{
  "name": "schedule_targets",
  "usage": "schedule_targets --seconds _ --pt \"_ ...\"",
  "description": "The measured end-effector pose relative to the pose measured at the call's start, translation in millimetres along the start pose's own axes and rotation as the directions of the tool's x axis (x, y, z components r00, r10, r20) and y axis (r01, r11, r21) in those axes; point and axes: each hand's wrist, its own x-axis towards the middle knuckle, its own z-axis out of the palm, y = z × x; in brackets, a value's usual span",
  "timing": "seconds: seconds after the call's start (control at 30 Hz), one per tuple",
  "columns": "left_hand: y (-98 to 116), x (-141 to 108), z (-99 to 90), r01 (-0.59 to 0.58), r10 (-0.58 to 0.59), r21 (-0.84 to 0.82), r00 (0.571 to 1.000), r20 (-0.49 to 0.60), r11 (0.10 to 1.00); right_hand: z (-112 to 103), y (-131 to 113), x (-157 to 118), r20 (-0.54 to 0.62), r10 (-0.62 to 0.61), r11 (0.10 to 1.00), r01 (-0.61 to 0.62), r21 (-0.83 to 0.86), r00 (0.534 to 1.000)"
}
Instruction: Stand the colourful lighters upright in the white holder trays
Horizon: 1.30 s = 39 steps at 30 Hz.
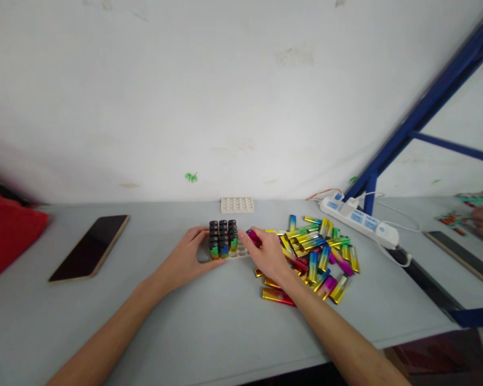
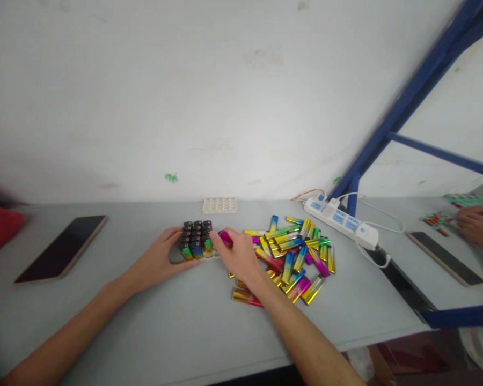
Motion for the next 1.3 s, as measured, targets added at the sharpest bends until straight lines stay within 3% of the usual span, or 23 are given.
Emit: schedule_targets --seconds 0.2,0.4,0.5,0.63,0.7,0.97,1.1,1.23,1.3 --pt "4 0 -2.5 0.0 0.0 0.005 1.0 0.001 1.0 2 2 1 0.006 0.052 0.997 -0.052 -0.06 0.999" --pt "2 -2 -1.9 0.014 -0.014 -0.002 1.0 0.02 1.0 0 3 -1 0.024 0.02 0.997 -0.019 -0.073 1.0" --pt "3 -4 -1.8 0.027 -0.027 -0.002 0.999 0.029 1.0 -4 6 -2 0.042 -0.028 0.996 0.031 -0.084 0.999" --pt "6 -4 -2.7 0.028 -0.027 -0.021 0.999 0.019 0.999 -14 10 -1 0.072 -0.187 0.968 0.196 -0.153 0.98" --pt "7 -3 -3.0 0.026 -0.025 -0.038 1.0 0.016 0.999 -20 11 0 0.108 -0.227 0.949 0.245 -0.2 0.968" --pt "10 -3 -2.9 0.035 -0.034 -0.048 0.999 0.012 0.998 -24 14 -1 0.286 -0.175 0.951 0.237 -0.2 0.942" --pt "8 -3 -1.9 -0.003 0.003 -0.037 1.0 0.004 0.999 -18 14 -2 0.363 -0.238 0.894 0.349 -0.28 0.901" --pt "5 -2 -1.1 -0.022 0.021 -0.012 1.0 -0.01 1.0 -10 10 -2 0.378 -0.253 0.787 0.417 -0.455 0.891" --pt "4 -2 -1.2 -0.009 0.009 0.004 1.0 -0.007 1.0 -9 9 -2 0.401 -0.253 0.773 0.433 -0.464 0.88"
